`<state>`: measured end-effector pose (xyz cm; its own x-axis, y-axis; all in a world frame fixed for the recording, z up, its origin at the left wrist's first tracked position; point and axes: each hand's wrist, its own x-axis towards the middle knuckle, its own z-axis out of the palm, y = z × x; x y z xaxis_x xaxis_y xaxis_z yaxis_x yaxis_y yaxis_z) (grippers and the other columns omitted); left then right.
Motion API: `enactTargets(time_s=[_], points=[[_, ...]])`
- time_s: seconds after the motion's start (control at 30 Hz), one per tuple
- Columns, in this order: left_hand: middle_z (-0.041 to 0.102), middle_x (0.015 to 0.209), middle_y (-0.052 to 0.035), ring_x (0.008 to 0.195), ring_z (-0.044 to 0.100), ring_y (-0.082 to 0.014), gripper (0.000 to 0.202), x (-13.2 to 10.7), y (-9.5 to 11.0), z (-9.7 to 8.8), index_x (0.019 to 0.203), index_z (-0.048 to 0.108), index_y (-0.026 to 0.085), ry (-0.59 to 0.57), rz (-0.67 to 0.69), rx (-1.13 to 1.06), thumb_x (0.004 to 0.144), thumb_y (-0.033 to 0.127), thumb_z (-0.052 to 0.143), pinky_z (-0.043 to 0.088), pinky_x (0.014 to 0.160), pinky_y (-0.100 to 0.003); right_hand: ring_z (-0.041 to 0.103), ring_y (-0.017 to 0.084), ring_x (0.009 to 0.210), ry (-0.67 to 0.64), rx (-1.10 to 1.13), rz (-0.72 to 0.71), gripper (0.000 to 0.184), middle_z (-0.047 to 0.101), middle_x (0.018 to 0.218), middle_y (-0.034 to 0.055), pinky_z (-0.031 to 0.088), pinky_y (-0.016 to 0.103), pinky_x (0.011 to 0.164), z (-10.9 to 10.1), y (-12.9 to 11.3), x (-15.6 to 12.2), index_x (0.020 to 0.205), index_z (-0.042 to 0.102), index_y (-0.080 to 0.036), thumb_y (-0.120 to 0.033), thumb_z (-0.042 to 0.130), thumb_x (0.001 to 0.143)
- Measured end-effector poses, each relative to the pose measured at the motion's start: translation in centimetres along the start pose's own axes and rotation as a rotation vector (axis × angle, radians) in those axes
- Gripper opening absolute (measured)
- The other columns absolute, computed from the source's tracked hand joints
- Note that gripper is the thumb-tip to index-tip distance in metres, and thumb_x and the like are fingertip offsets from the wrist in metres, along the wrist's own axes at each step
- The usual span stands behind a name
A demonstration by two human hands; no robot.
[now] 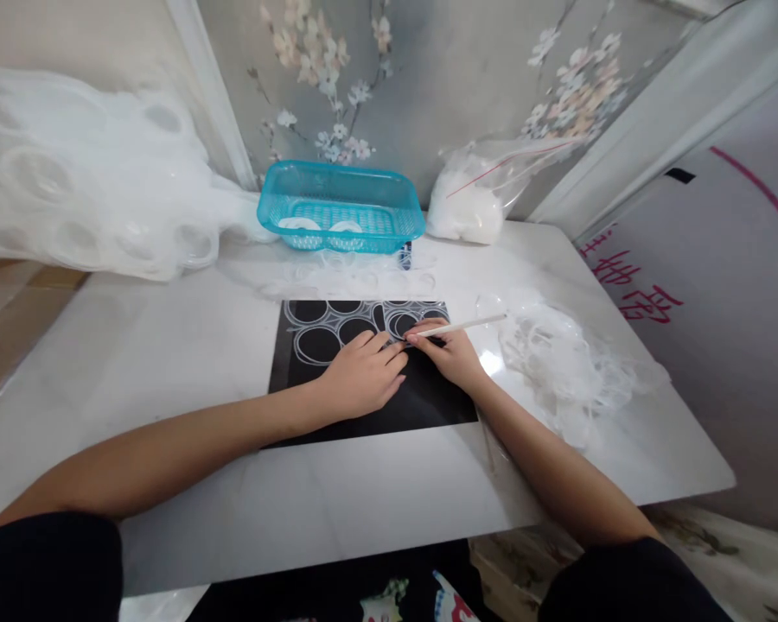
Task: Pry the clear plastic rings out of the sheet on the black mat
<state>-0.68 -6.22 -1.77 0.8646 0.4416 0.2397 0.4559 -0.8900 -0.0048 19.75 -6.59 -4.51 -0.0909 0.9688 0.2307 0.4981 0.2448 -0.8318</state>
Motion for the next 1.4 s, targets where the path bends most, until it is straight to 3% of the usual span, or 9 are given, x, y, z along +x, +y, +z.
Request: enactTargets(time_s=[0.37,0.67,0.73,0.87,0.93,1.17,1.27,1.33,1.4], points=[[0.064,0.123,-0.0082,0.106,0.053,-0.0252,0.029,-0.3,0.1,0.5,0.111,0.061,0.012,-0.001,-0.041,-0.038,0.096,0.029,0.042,0.039,0.087,-0.039,0.065,0.024,0.103,0.010,-0.082,-0.036,0.015,0.076,0.093,0.0036,0.052,0.041,0.092,0.0,0.1,-0.2,0.087,0.076,-0.025,-0.032,0.063,0.086],[0.066,0.119,-0.0062,0.107,0.051,-0.0266,0.030,-0.4,0.1,0.4,0.114,0.059,0.014,-0.064,-0.171,-0.240,0.091,0.030,0.048,0.041,0.093,-0.041,0.067,0.024,0.102,-0.094,-0.454,-0.380,0.026,0.075,0.103,0.0059,0.051,0.040,0.090,0.2,0.7,-0.8,0.103,0.072,-0.024,-0.022,0.047,0.094],[0.064,0.125,-0.0055,0.109,0.050,-0.0264,0.029,-0.5,0.0,0.4,0.113,0.059,0.015,-0.066,-0.178,-0.263,0.090,0.030,0.050,0.041,0.093,-0.041,0.068,0.022,0.097,0.001,-0.440,-0.360,0.027,0.075,0.100,0.0061,0.052,0.038,0.089,-0.8,1.1,0.8,0.099,0.072,-0.024,-0.024,0.046,0.095],[0.061,0.130,-0.0037,0.110,0.050,-0.0256,0.026,-0.4,-0.2,0.2,0.110,0.060,0.015,-0.068,-0.181,-0.295,0.089,0.029,0.051,0.041,0.093,-0.040,0.068,0.022,0.089,0.502,-0.344,-0.183,0.027,0.074,0.091,0.0054,0.053,0.038,0.084,-4.1,1.0,4.7,0.093,0.072,-0.021,-0.032,0.047,0.094],[0.062,0.130,-0.0037,0.109,0.050,-0.0258,0.026,-0.4,-0.3,0.1,0.109,0.060,0.016,-0.079,-0.182,-0.301,0.089,0.029,0.052,0.041,0.092,-0.041,0.067,0.021,0.086,0.657,-0.299,-0.133,0.028,0.073,0.090,0.0057,0.052,0.038,0.082,-5.4,0.7,5.6,0.094,0.072,-0.019,-0.036,0.049,0.093],[0.063,0.127,-0.0031,0.106,0.051,-0.0259,0.025,0.0,-0.7,-0.2,0.107,0.062,0.017,-0.120,-0.188,-0.303,0.088,0.032,0.054,0.041,0.086,-0.040,0.063,0.016,0.071,0.814,-0.095,-0.012,0.023,0.068,0.075,0.0032,0.051,0.031,0.072,-7.8,3.6,3.1,0.081,0.070,-0.016,-0.036,0.060,0.085],[0.065,0.124,-0.0031,0.103,0.051,-0.0248,0.026,0.1,-0.8,-0.3,0.108,0.062,0.017,-0.118,-0.197,-0.292,0.087,0.031,0.055,0.041,0.086,-0.039,0.062,0.015,0.068,0.900,-0.039,-0.048,0.024,0.065,0.071,0.0013,0.050,0.030,0.071,-9.5,4.2,3.7,0.075,0.068,-0.016,-0.038,0.062,0.084],[0.066,0.122,-0.0030,0.102,0.051,-0.0246,0.026,0.1,-0.8,-0.4,0.109,0.062,0.018,-0.103,-0.191,-0.261,0.088,0.031,0.055,0.041,0.084,-0.039,0.062,0.015,0.069,0.871,0.012,-0.071,0.023,0.066,0.071,0.0012,0.050,0.030,0.071,-10.2,3.4,4.2,0.077,0.069,-0.017,-0.038,0.062,0.083],[0.065,0.123,-0.0035,0.100,0.051,-0.0249,0.027,0.2,-0.6,-0.4,0.111,0.062,0.019,-0.069,-0.166,-0.202,0.090,0.031,0.053,0.040,0.082,-0.039,0.064,0.015,0.072,0.758,0.042,-0.051,0.020,0.069,0.075,0.0020,0.050,0.030,0.073,-9.8,2.1,4.1,0.081,0.070,-0.017,-0.037,0.065,0.082]])
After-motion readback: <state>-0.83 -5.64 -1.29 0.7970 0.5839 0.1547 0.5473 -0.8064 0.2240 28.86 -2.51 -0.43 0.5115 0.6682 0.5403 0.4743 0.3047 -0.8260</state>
